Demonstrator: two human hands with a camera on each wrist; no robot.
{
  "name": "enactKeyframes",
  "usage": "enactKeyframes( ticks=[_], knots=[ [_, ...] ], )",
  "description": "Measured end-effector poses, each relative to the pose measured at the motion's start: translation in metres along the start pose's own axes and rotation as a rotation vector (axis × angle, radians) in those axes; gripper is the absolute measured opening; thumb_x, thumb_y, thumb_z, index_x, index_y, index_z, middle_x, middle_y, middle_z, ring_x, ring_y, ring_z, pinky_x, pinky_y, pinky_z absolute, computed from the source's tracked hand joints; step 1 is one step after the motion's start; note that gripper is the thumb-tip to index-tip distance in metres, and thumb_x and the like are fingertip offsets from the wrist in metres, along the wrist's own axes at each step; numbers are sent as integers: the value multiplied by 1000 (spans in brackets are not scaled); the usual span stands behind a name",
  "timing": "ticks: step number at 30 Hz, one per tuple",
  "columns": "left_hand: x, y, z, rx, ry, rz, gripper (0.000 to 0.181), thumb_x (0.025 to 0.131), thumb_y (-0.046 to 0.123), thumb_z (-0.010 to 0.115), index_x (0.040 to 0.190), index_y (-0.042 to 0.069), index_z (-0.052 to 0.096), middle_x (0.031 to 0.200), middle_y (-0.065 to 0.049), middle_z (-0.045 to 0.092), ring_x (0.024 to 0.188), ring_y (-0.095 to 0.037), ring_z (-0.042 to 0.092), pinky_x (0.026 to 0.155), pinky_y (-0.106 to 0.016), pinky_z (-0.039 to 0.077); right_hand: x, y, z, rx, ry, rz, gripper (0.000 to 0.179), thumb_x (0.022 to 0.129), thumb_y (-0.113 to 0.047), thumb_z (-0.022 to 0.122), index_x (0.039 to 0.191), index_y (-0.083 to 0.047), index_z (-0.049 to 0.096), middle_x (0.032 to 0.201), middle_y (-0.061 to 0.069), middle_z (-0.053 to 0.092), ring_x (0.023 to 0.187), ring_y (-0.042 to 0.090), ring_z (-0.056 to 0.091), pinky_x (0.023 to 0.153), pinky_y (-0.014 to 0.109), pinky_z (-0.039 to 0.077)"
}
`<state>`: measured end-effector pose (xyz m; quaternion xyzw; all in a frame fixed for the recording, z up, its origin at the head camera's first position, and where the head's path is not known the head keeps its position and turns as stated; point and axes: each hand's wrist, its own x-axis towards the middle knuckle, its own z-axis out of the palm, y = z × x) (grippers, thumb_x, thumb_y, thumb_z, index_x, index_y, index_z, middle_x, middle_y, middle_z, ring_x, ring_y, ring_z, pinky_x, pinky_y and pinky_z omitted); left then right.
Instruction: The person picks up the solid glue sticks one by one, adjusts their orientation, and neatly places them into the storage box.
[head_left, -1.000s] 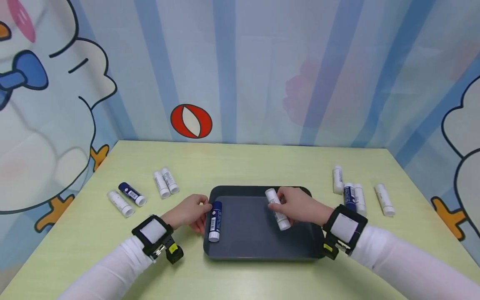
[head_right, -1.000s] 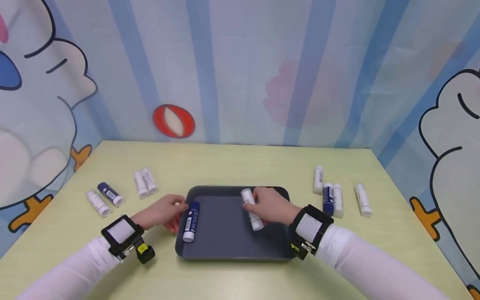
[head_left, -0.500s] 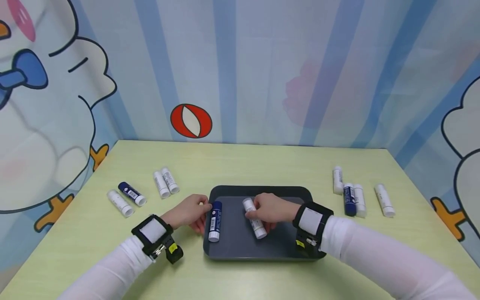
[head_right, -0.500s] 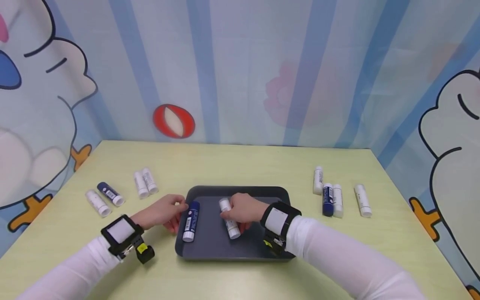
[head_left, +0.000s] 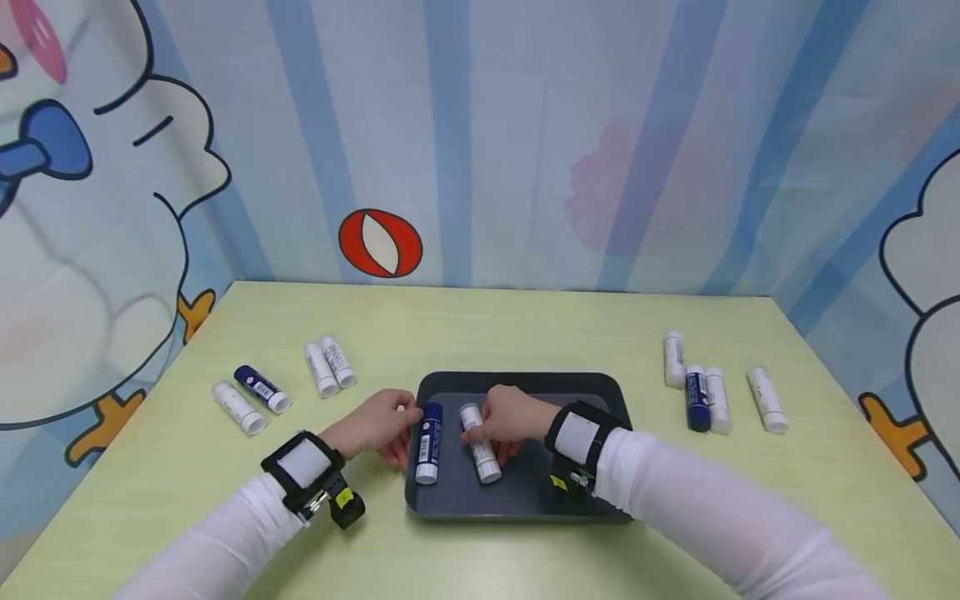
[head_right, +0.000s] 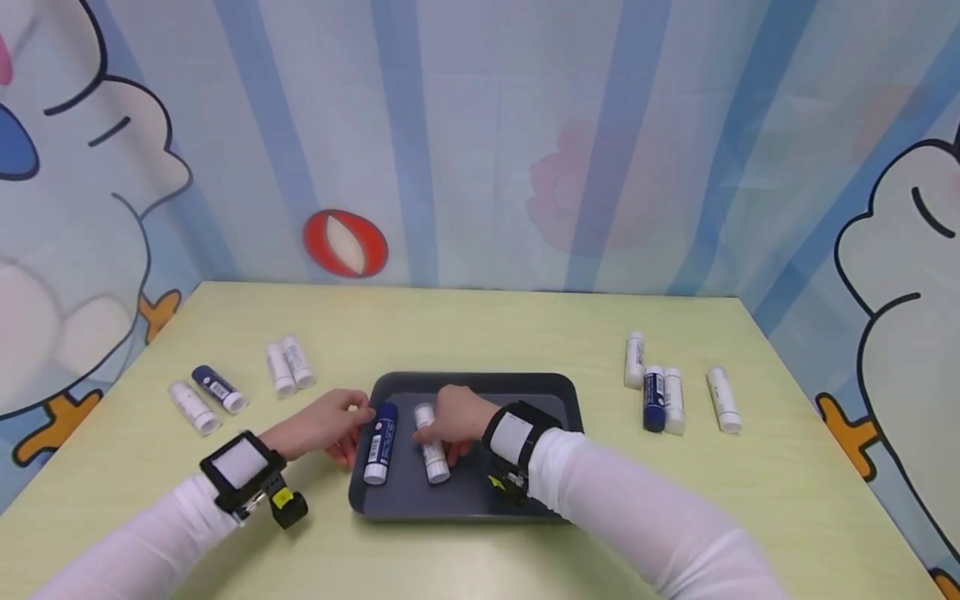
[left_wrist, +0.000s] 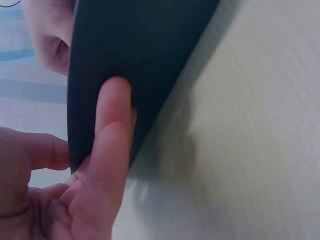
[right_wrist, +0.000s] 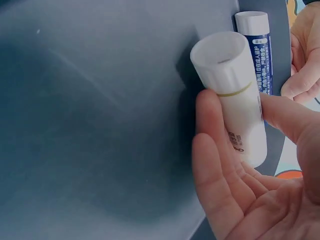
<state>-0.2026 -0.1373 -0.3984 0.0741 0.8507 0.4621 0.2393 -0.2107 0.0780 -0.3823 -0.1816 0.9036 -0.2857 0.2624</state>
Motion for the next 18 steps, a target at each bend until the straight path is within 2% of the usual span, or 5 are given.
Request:
enactKeyframes(
  ticks=[9, 18],
  knots=[
    [-1, 0, -1, -1, 0, -6, 17, 93, 15, 41, 83, 1, 45, 63, -14, 59, 51, -27, 59, 47, -34, 49, 9, -4, 7, 63, 12, 42, 34, 78, -33, 69, 63, -4, 60, 56, 6, 60, 49, 18, 59, 49, 28, 48],
    [-1, 2, 0, 12, 0, -1, 17, 93, 16, 41, 84, 2, 46, 63, -14, 59, 51, -27, 59, 47, -34, 48, 7, -12, 12, 145, 33, 78, 34, 79, -31, 68, 66, -1, 58, 57, 8, 60, 50, 19, 60, 50, 29, 49]
  ],
)
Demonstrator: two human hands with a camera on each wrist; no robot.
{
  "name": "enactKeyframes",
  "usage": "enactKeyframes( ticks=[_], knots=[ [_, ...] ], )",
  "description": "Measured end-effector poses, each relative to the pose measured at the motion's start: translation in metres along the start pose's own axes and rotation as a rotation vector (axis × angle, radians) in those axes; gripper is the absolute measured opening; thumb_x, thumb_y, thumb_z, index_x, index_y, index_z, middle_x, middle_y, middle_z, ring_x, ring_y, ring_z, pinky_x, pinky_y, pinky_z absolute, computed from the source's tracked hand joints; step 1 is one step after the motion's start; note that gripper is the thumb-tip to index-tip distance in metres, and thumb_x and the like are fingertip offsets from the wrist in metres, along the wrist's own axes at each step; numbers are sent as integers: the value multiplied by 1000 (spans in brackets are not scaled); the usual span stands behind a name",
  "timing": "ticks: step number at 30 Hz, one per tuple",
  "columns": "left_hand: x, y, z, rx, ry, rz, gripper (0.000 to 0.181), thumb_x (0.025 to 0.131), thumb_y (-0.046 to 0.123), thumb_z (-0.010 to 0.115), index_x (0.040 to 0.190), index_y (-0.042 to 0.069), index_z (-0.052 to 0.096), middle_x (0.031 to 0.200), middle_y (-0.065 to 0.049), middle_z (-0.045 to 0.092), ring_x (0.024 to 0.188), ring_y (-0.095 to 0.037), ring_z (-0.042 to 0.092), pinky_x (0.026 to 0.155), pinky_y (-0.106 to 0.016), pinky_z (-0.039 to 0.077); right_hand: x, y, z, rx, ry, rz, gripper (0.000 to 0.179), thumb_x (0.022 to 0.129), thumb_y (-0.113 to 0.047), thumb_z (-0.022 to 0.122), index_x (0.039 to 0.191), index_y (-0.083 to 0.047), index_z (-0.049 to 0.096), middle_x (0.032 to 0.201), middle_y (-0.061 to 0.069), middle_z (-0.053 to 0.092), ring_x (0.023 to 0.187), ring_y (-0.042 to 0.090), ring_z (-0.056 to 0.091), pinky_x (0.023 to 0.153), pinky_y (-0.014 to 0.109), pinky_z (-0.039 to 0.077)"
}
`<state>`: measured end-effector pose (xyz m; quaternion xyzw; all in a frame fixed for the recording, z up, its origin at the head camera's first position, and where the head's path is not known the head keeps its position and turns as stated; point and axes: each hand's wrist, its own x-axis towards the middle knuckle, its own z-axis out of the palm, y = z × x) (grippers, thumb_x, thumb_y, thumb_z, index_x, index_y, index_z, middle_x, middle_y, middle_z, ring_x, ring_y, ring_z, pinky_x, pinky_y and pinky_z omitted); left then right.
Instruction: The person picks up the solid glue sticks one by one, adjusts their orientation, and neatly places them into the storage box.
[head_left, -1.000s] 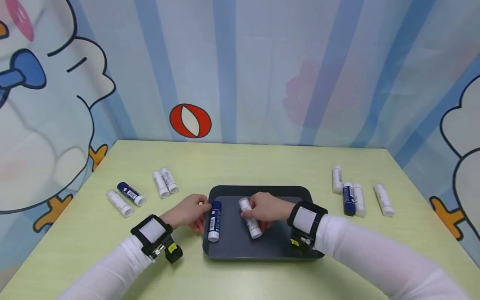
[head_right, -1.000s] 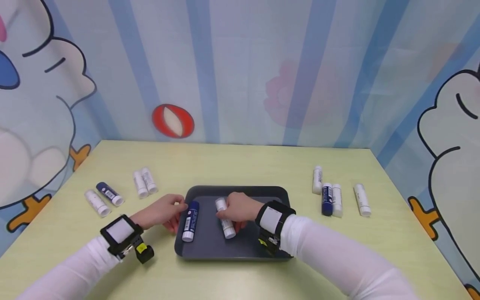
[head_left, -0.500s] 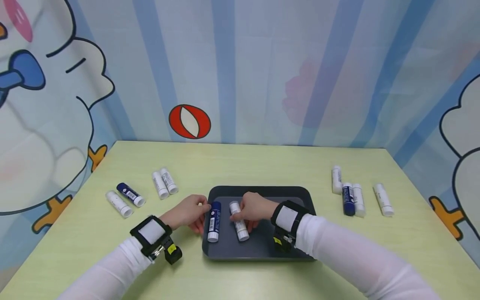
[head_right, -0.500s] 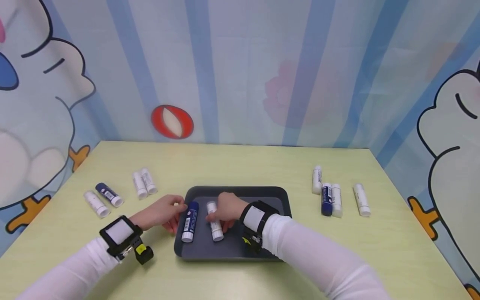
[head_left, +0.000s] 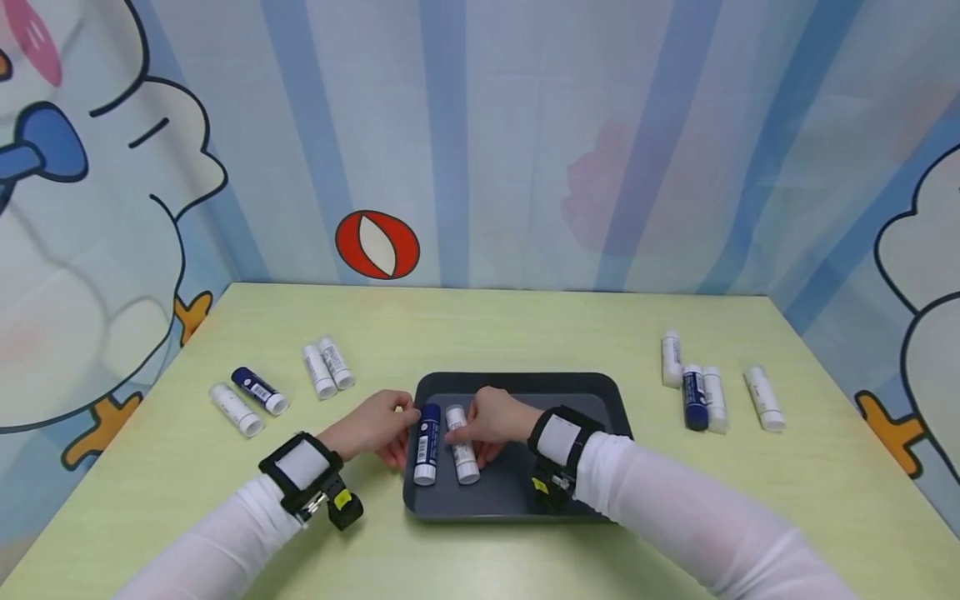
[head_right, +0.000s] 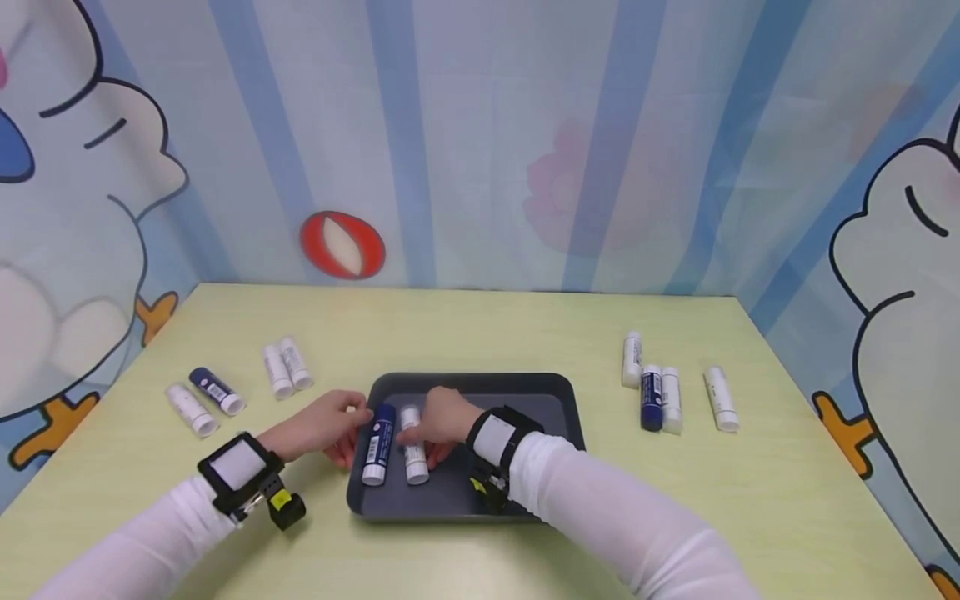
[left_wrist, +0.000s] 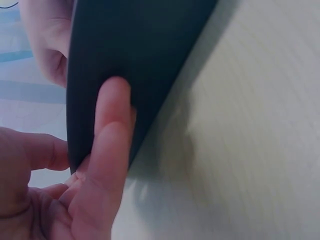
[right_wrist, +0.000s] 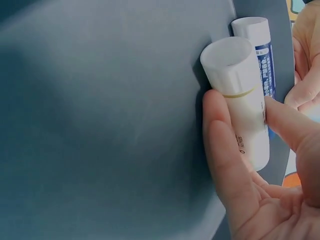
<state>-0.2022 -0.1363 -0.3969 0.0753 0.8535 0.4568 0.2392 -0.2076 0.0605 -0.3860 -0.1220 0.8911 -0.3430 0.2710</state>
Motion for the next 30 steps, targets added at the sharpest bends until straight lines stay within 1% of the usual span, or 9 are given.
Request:
enactKeyframes(
  ticks=[9, 19, 26, 30],
  knots=[
    [2, -3, -1, 0, -10, 1, 17, 93, 16, 41, 85, 2, 45, 63, -14, 60, 51, -27, 60, 47, -34, 49, 3, -3, 4, 123, -5, 41, 33, 79, -28, 68, 74, 2, 56, 62, 13, 62, 53, 21, 61, 52, 31, 50],
    [1, -2, -1, -1, -14, 11, 18, 93, 16, 41, 84, 2, 45, 63, -14, 60, 51, -27, 60, 47, -34, 49, 6, -4, 7, 184, -9, 67, 35, 79, -28, 68, 82, 3, 53, 64, 15, 62, 54, 23, 61, 52, 31, 50],
    [1, -2, 0, -10, -10, 21, 17, 93, 16, 41, 84, 1, 45, 62, -14, 60, 51, -27, 59, 47, -35, 49, 5, -3, 6, 231, -62, 70, 38, 81, -31, 66, 77, 6, 58, 64, 16, 62, 56, 23, 62, 53, 31, 50],
    [1, -3, 0, -10, -6, 17, 17, 93, 16, 41, 84, 1, 45, 63, -14, 60, 52, -27, 60, 48, -34, 49, 3, -4, 6, 250, -80, 66, 35, 82, -29, 65, 77, 6, 58, 65, 16, 62, 57, 23, 63, 54, 31, 50]
  ],
)
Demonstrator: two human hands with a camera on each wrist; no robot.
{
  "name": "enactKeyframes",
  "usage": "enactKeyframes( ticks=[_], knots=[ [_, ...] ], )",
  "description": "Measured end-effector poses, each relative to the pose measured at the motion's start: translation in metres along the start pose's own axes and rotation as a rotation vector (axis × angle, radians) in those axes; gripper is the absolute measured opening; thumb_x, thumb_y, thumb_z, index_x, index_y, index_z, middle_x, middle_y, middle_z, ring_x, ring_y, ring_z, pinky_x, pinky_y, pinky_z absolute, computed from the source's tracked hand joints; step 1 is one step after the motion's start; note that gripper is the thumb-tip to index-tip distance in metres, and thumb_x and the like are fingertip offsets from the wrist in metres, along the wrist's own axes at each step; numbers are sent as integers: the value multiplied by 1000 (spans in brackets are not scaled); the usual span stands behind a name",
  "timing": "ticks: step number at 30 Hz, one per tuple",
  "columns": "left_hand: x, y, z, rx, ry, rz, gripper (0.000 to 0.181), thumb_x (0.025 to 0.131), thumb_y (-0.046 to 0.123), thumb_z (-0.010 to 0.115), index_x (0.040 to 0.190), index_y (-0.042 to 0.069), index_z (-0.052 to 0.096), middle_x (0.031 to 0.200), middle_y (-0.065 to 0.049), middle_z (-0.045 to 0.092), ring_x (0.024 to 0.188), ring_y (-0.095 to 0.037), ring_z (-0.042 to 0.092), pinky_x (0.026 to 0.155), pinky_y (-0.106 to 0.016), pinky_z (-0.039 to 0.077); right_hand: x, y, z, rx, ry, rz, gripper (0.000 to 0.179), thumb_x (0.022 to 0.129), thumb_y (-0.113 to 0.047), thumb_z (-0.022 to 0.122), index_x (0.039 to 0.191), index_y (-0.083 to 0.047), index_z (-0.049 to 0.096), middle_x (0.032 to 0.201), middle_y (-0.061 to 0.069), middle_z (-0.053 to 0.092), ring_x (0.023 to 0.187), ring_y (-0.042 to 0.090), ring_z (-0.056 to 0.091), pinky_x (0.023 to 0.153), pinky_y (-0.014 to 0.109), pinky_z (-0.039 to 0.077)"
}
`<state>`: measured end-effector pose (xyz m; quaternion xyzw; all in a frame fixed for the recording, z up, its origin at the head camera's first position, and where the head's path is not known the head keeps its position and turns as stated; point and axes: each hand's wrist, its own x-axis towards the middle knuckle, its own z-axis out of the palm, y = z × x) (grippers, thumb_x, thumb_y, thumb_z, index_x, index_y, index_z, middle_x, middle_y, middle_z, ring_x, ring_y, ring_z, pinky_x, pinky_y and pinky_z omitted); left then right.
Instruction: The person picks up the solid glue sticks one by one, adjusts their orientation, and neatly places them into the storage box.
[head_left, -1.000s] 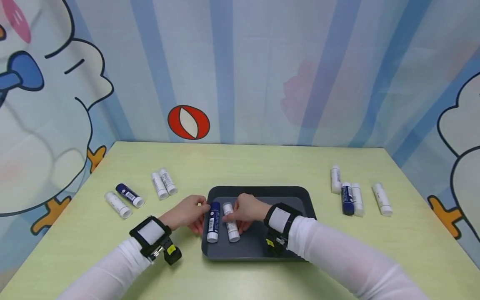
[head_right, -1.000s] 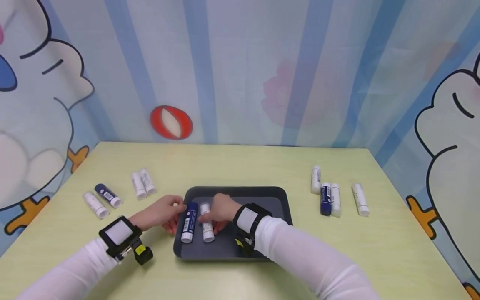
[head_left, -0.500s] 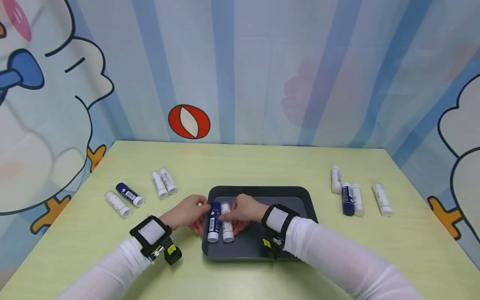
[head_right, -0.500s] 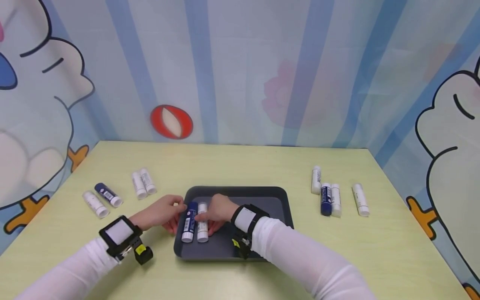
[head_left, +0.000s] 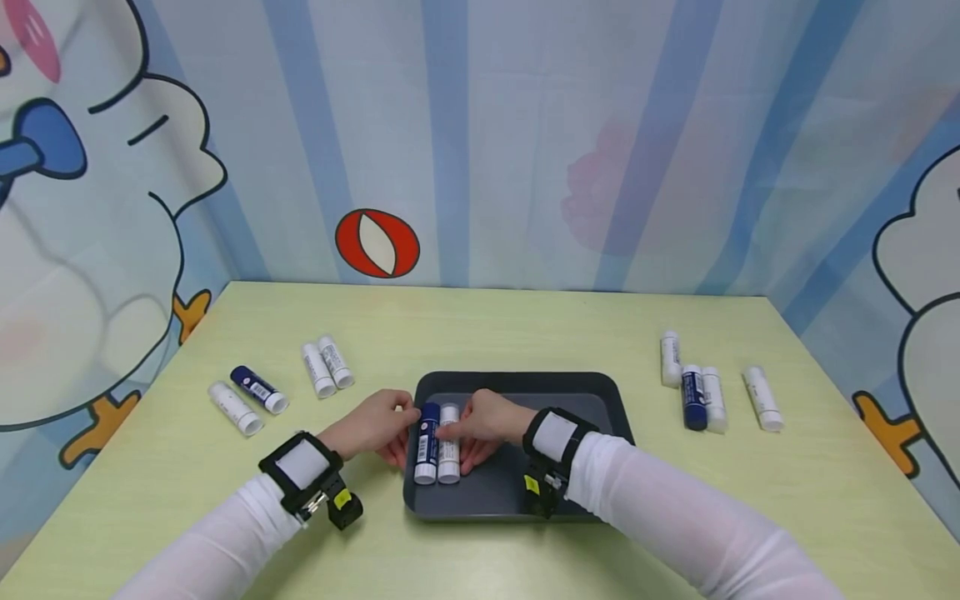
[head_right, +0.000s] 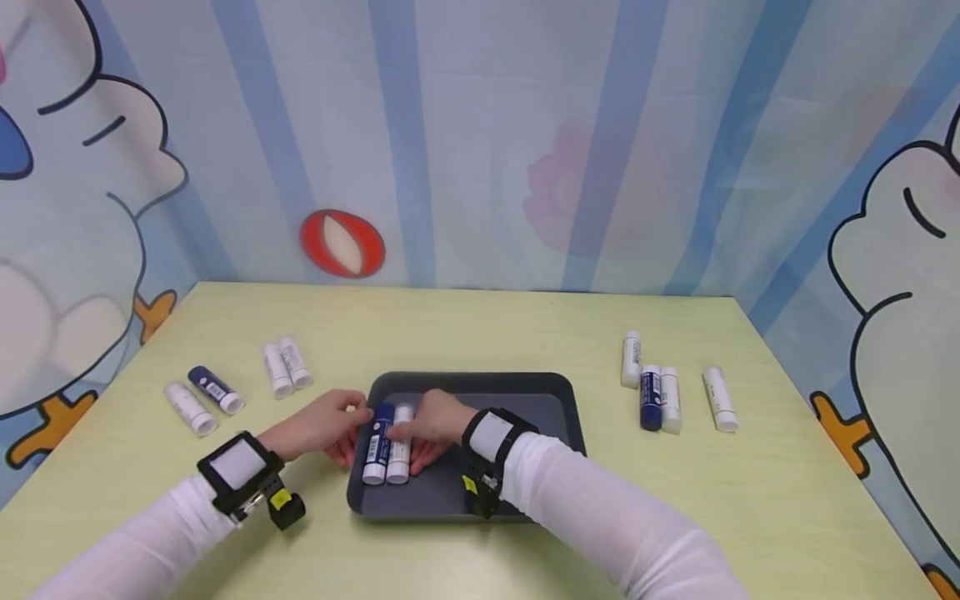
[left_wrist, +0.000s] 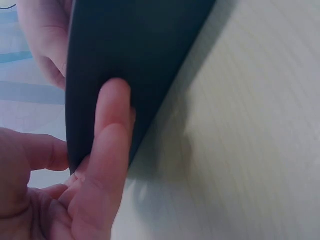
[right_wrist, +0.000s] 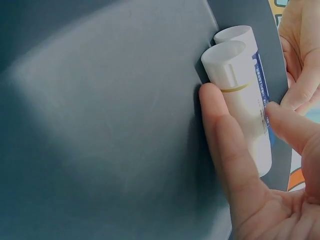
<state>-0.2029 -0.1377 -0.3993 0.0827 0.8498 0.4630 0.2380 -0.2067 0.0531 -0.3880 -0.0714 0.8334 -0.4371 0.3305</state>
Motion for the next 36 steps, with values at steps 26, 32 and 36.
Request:
enactKeyframes(
  ticks=[26, 32, 36],
  knots=[
    [1, -1, 0, -24, 0, 1, 16, 93, 15, 42, 83, 1, 44, 62, -15, 59, 51, -28, 59, 47, -35, 49, -7, -1, -3, 11, -10, 6, 33, 87, -28, 58, 84, 5, 58, 70, 17, 64, 62, 25, 64, 55, 31, 50],
    [-1, 0, 0, -19, 0, -4, 17, 93, 15, 42, 83, 2, 44, 63, -15, 59, 51, -27, 59, 47, -35, 49, -20, 6, -13, -47, -35, -74, 34, 88, -33, 55, 94, 1, 54, 72, 13, 64, 64, 24, 64, 57, 33, 50],
    [-2, 0, 0, -15, 7, -2, 17, 93, 15, 41, 82, 2, 44, 63, -15, 59, 51, -27, 59, 47, -35, 49, -38, 10, -20, -83, -71, -107, 36, 89, -35, 54, 94, 0, 56, 75, 9, 65, 66, 22, 64, 59, 34, 50]
  ],
)
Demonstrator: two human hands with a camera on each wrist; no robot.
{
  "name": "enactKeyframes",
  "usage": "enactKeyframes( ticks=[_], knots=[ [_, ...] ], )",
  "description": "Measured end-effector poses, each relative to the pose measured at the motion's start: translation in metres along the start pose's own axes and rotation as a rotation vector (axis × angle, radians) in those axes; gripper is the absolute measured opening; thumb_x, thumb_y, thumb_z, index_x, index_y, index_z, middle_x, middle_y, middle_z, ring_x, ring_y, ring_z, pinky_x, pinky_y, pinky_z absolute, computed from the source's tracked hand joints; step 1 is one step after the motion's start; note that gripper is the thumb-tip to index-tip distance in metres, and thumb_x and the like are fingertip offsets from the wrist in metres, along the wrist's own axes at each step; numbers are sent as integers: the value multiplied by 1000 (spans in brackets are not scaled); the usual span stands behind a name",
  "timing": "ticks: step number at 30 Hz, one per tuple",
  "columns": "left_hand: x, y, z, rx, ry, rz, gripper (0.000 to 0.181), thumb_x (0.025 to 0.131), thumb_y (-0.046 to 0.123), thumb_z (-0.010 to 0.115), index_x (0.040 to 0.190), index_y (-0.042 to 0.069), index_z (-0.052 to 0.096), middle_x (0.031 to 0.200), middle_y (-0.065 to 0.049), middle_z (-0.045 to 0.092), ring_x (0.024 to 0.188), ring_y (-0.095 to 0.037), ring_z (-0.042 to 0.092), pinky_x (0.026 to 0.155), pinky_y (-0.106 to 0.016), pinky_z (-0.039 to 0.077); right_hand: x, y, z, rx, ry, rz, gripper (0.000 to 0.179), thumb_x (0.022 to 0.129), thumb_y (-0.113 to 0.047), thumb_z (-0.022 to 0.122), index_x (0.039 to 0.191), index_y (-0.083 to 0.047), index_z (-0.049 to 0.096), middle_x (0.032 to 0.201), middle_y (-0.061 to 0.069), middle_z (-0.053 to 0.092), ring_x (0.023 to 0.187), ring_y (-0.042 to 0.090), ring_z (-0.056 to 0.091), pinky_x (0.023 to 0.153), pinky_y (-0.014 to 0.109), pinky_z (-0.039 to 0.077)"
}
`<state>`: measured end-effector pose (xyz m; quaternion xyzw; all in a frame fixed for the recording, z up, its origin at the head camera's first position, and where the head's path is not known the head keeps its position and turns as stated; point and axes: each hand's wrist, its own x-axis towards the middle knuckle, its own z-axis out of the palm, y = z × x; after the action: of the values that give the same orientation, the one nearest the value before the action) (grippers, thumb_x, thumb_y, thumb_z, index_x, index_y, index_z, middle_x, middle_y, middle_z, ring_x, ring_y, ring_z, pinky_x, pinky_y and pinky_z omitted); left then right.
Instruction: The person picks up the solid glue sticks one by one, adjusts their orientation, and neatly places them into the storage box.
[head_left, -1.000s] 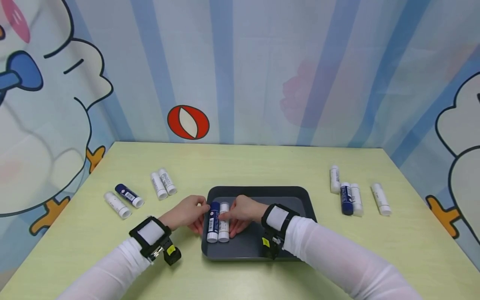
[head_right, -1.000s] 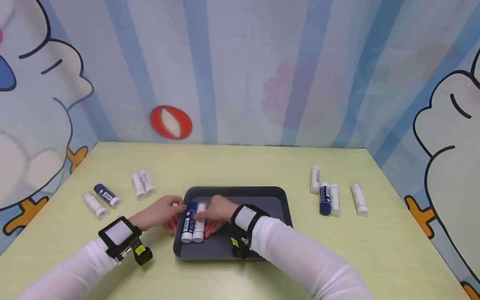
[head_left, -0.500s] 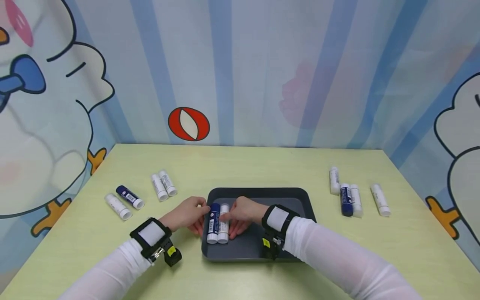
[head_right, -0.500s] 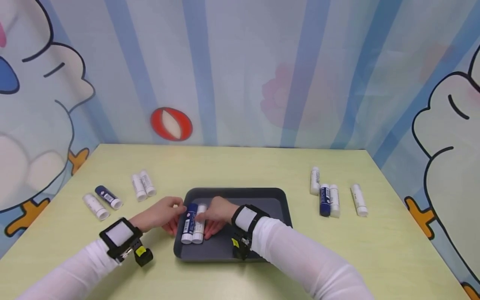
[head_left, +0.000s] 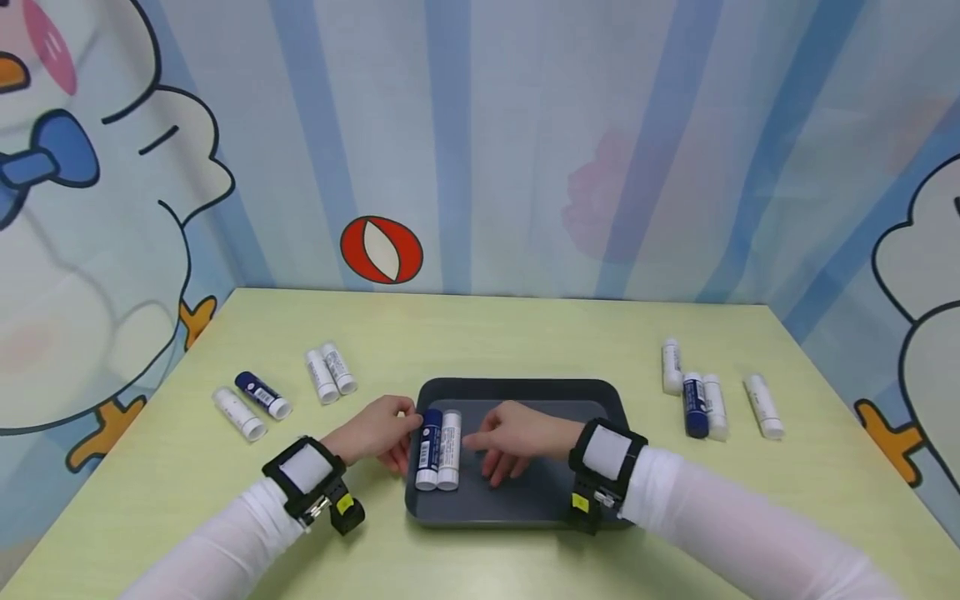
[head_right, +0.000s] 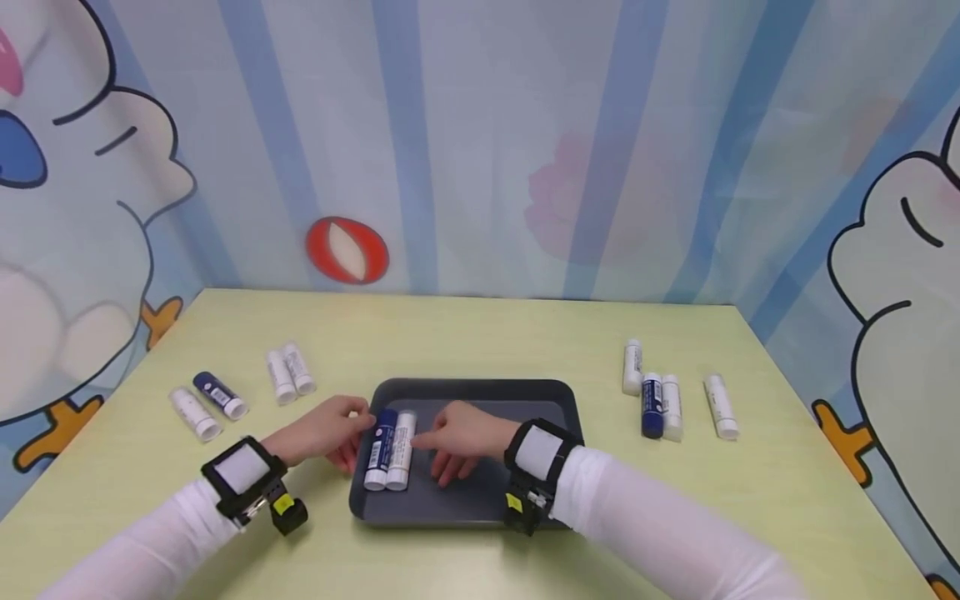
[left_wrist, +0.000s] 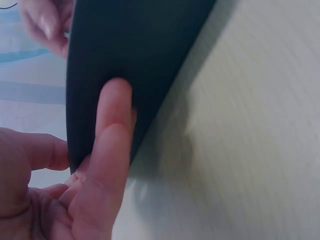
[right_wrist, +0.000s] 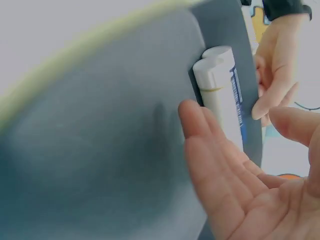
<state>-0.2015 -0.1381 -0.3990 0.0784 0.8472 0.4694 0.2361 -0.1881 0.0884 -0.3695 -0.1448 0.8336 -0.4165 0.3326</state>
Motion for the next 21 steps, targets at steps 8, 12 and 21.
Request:
enactKeyframes(
  ticks=[8, 12, 21],
  knots=[
    [2, -2, 0, 7, 3, 6, 18, 93, 15, 41, 82, 1, 44, 63, -15, 59, 51, -27, 59, 48, -35, 49, -37, 12, -18, -83, -11, -52, 34, 88, -37, 54, 98, -5, 57, 81, 4, 64, 72, 19, 62, 64, 37, 48],
    [1, -3, 0, 8, -1, 10, 18, 92, 15, 41, 81, 1, 44, 63, -15, 59, 51, -27, 59, 48, -35, 49, -54, 19, -32, -112, -27, -83, 33, 88, -38, 55, 99, -7, 58, 86, 4, 63, 76, 20, 61, 68, 40, 47],
    [0, -1, 0, 6, 1, 15, 18, 92, 15, 41, 81, 1, 43, 62, -14, 59, 50, -27, 59, 47, -35, 49, -96, 33, -79, -238, 18, -172, 34, 88, -37, 55, 109, -10, 56, 98, 3, 60, 89, 22, 57, 76, 38, 45]
  ],
)
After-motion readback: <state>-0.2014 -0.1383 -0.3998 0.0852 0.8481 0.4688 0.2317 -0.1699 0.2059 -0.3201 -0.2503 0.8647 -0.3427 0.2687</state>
